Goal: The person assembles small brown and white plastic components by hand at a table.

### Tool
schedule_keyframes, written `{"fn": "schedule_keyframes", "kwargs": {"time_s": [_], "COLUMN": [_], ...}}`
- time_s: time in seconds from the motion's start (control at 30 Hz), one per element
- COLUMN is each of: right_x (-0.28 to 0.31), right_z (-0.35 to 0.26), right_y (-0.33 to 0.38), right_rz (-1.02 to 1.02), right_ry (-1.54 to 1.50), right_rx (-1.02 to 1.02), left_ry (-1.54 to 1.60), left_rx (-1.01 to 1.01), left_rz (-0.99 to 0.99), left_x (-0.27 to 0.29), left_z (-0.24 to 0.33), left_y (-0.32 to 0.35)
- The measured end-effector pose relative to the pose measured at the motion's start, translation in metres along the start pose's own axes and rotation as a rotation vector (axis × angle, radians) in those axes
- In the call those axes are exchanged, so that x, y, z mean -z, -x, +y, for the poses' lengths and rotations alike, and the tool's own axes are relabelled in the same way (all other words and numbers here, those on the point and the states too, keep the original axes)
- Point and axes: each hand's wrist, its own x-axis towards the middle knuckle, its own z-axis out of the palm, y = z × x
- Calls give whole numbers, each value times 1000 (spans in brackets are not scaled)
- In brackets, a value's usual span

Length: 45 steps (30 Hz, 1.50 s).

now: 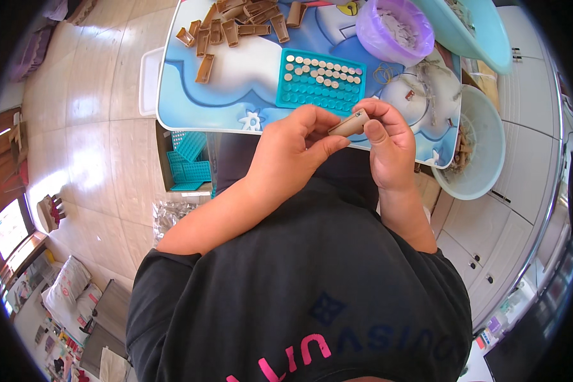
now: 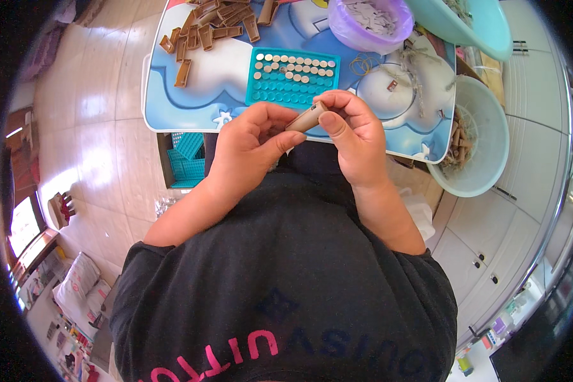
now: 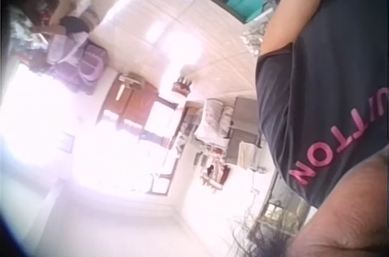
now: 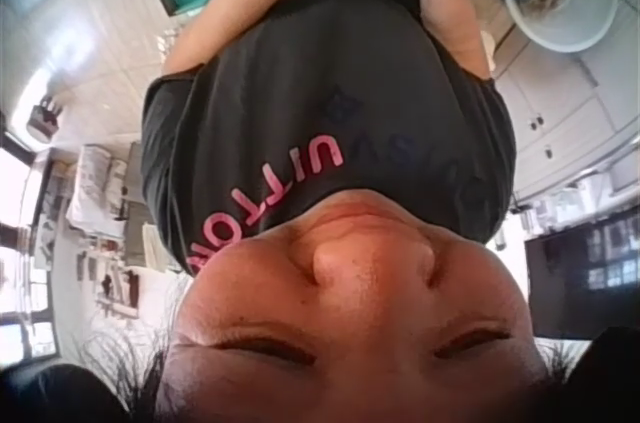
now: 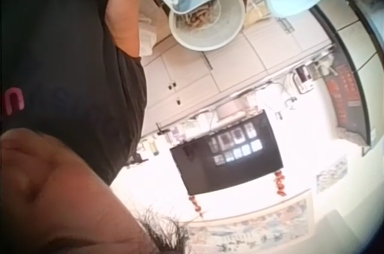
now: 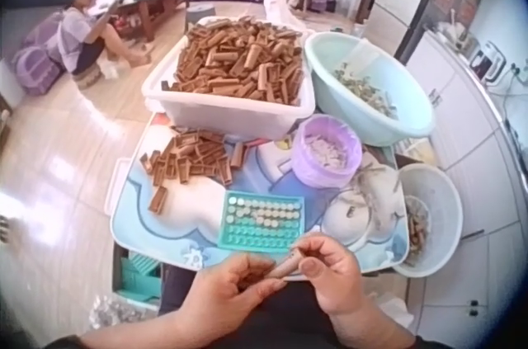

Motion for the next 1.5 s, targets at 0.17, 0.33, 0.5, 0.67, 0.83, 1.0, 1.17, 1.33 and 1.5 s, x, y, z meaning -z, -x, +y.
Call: {"fn": "schedule_keyframes", "kwargs": {"time_s": [0.17,0.33,0.5,0.67,0.83,1.0,1.17,1.33,1.5], "right_x": [1,-8,-11,-11,-14,-10,-14,-13,-5], "right_z": [2,-4,-4,1,4,7,11,6,12], "right_y": [2,2,2,2,0,-3,2,5,3], "right_rz": [6,4,-16,29,30,93,14,4,8], "right_ry": [-77,-44,111,84,54,210,482,188,155], "right_rx": [-63,-44,95,170,127,-16,135,-65,-54], "left_ry": [-3,85,-100,-164,74,260,270,192,331], "left_rx": [3,-181,-323,-326,-79,89,78,65,136], "left_rz": [78,172,205,139,83,-21,-71,-84,-124], "left_x": [-3,-8,-7,-4,-6,-4,-4,-3,-3], "left_z": [-3,-11,-12,-3,-12,-12,-24,-21,-26], "left_y": [0,-2,-2,-2,-2,-9,-11,-11,-11]}}
